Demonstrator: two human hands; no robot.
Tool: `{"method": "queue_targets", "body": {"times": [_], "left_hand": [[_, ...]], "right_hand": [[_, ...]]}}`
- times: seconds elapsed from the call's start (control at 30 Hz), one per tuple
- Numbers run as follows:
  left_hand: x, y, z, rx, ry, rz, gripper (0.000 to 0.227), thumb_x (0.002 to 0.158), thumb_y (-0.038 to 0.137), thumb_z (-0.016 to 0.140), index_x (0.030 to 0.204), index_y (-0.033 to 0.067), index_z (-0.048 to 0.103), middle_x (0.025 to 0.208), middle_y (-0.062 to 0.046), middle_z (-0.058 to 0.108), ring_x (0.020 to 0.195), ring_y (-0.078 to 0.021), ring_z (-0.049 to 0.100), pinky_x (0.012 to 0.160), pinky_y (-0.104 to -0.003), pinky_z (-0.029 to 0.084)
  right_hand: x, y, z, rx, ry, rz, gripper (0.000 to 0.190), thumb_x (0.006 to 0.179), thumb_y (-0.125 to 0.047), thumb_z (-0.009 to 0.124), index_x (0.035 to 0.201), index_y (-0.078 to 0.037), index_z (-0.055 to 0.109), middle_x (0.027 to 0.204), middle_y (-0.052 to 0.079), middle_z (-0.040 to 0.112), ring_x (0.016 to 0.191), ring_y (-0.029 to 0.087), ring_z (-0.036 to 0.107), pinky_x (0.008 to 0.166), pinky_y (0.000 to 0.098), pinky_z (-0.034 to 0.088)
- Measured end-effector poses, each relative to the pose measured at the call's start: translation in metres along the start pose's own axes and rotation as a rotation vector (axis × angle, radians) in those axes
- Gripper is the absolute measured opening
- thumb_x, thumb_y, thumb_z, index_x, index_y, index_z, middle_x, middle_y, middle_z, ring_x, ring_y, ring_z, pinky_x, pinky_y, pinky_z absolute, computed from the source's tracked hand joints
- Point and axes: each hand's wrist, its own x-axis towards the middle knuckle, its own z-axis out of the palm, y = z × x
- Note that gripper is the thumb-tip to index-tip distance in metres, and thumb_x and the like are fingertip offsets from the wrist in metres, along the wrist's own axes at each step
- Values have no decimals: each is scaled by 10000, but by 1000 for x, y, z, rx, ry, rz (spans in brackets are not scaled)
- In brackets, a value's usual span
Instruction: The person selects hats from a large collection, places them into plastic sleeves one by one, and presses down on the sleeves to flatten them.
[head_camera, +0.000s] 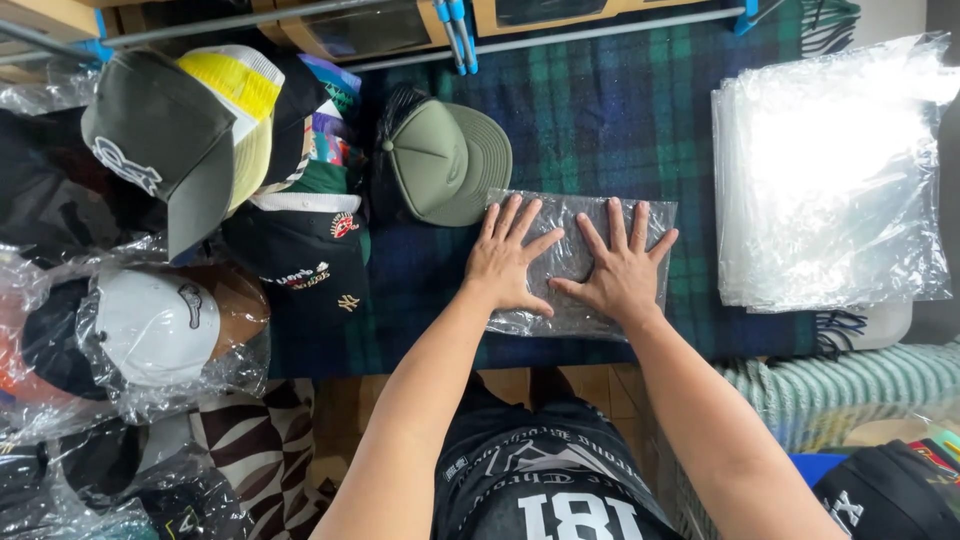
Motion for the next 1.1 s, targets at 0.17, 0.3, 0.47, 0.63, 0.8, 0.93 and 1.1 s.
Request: {"method": "queue_targets", "body": {"times": [0.17,0.3,0.47,0.63,0.8,0.93,1.1], "left_hand": [[-2,1,0,26,-1,-6,1346,441,982,646,1598,430,235,1717,-138,83,1571,-418,55,1275,-581,15],[-2,-7,16,42,61,37,1352,467,1035,534,1615,422,168,1722,-147,35,1574,-428,20,1275,-596,14],[0,-9,32,80,135,74,1285,553,1061,397,1625,402,137,1719,-152,48,1571,-431,2,1265,-615,-5],[1,-13,25,49,144,62,1227,585,1029,435,1617,411,193,1720,-133,91,1573,-422,34,1274,-599,26],[-20,-10,35,-171,429,40,1014,778,853,495,1607,305,290,1676,-133,216,1535,-393,201,1235,-592,160],[-80,15,52,-403,711,-450,877,835,609,690,1500,85,462,1233,-138,619,1122,-346,618,882,-488,511],[-109,17,70,-625,174,-573,1092,734,433,861,1591,112,267,1412,-138,528,1269,-318,571,1019,-421,499]], "right_hand": [[-7,6,-3,77,-10,-2,1185,624,-971,498,1629,-377,290,1753,78,138,1597,442,-18,1104,836,7],[-51,14,-2,181,321,60,943,879,-820,441,1599,-213,399,1708,222,198,1557,503,94,1082,822,15],[-100,21,42,70,374,109,890,883,-745,468,1589,-206,423,1674,301,258,1532,553,208,1055,841,118],[-98,19,42,43,89,212,927,836,-834,434,1597,-307,379,1731,168,199,1610,403,80,1179,757,85],[-96,32,49,152,329,281,917,812,-764,590,1554,-249,433,1596,221,328,1316,445,356,1000,666,319],[-103,34,71,397,367,687,1056,694,-493,894,1557,-88,440,1339,192,508,1178,453,558,885,629,532],[-110,28,80,528,69,930,1048,581,-482,966,1477,-220,489,1163,51,643,1103,323,686,869,510,576]]}}
